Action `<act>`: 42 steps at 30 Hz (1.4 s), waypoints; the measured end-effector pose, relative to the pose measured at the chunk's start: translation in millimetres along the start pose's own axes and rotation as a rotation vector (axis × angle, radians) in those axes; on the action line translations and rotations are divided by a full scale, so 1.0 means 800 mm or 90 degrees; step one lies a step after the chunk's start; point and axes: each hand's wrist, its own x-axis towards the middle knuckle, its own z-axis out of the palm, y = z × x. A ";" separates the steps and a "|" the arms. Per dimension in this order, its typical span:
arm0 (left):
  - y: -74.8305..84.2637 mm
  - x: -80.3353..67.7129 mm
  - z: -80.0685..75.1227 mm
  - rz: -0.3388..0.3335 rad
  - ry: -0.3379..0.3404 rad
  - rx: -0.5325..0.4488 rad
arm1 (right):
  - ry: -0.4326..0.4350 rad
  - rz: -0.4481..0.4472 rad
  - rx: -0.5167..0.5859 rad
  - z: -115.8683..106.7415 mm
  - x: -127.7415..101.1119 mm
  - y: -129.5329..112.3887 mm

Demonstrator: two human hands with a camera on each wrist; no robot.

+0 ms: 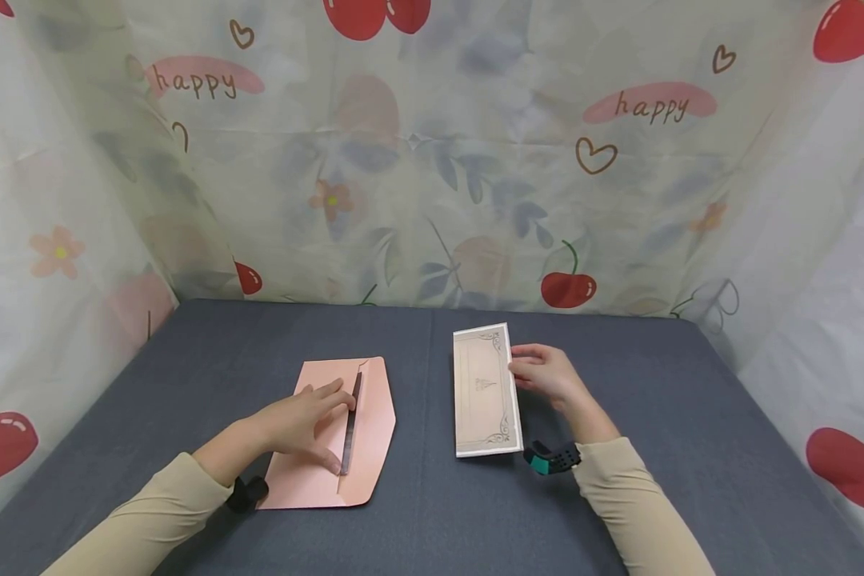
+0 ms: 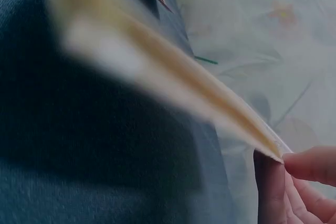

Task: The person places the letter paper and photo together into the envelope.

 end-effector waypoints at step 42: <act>0.002 -0.002 -0.004 0.009 -0.002 -0.013 | -0.032 0.016 0.039 0.053 0.006 -0.011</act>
